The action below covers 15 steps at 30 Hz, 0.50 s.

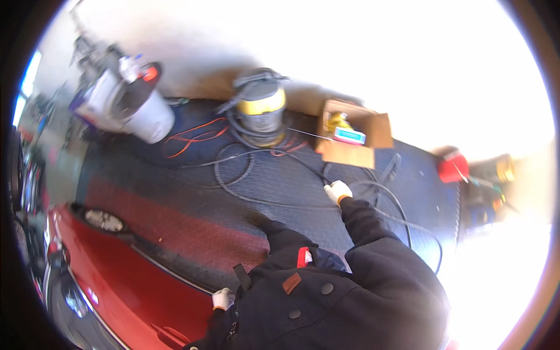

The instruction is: The person enters a red car and wipes the dashboard and center console with a cloth. They then exit the vehicle, pick up a cardboard box, and walk through a garage while carrying it. The person opens the box, removes several items including spray cans and a cloth, and places them into a trash bin.

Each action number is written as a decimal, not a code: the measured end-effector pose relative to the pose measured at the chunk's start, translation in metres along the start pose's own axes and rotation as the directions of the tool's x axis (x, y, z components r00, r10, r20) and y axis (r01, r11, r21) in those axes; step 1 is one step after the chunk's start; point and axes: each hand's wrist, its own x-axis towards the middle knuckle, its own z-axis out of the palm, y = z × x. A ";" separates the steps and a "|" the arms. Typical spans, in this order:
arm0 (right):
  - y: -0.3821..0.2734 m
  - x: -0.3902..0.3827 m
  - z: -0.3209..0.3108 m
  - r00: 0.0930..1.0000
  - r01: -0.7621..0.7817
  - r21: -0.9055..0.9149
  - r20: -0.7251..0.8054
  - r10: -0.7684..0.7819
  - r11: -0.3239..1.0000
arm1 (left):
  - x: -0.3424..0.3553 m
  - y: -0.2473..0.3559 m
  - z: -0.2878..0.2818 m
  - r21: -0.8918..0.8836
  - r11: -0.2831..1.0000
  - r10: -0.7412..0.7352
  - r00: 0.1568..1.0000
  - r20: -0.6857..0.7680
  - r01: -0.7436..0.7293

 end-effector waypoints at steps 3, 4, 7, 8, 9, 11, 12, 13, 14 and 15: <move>0.079 -0.118 0.023 0.988 -0.155 -0.050 0.011 0.155 0.987 | 0.032 0.035 -0.040 0.106 0.979 -0.181 0.981 0.069 0.173; 0.104 -0.164 0.032 0.945 -0.291 0.002 0.154 0.287 0.957 | 0.042 0.047 -0.049 0.171 0.971 -0.177 0.984 0.036 0.168; 0.164 -0.294 0.071 0.734 -0.379 -0.245 0.508 0.451 0.893 | 0.066 0.077 -0.060 -0.023 0.980 -0.201 0.979 -0.026 0.200; 0.179 -0.329 0.082 0.584 -0.490 -0.233 0.627 0.515 0.840 | 0.074 0.088 -0.059 -0.060 0.973 -0.224 0.974 -0.036 0.221; 0.190 -0.355 0.093 0.519 -0.507 -0.141 0.738 0.432 0.850 | 0.081 0.100 -0.050 -0.024 0.982 -0.187 0.982 -0.005 0.187; 0.204 -0.388 0.111 0.466 -0.552 -0.066 0.802 0.374 0.831 | 0.088 0.119 -0.029 0.042 0.982 -0.186 0.981 0.057 0.184; 0.206 -0.394 0.118 0.485 -0.561 -0.075 0.777 0.401 0.824 | 0.090 0.129 -0.013 0.044 0.979 -0.202 0.973 0.113 0.199; 0.206 -0.390 0.123 0.477 -0.581 -0.086 0.770 0.424 0.810 | 0.092 0.138 0.008 0.124 0.986 -0.132 0.979 0.159 0.113; 0.204 -0.383 0.125 0.613 -0.458 -0.062 0.700 0.366 0.887 | 0.090 0.145 0.027 0.201 0.977 -0.102 0.983 0.155 0.069; 0.200 -0.371 0.126 0.709 -0.340 -0.051 0.643 0.291 0.939 | 0.087 0.152 0.049 0.178 0.982 -0.099 0.975 0.199 0.063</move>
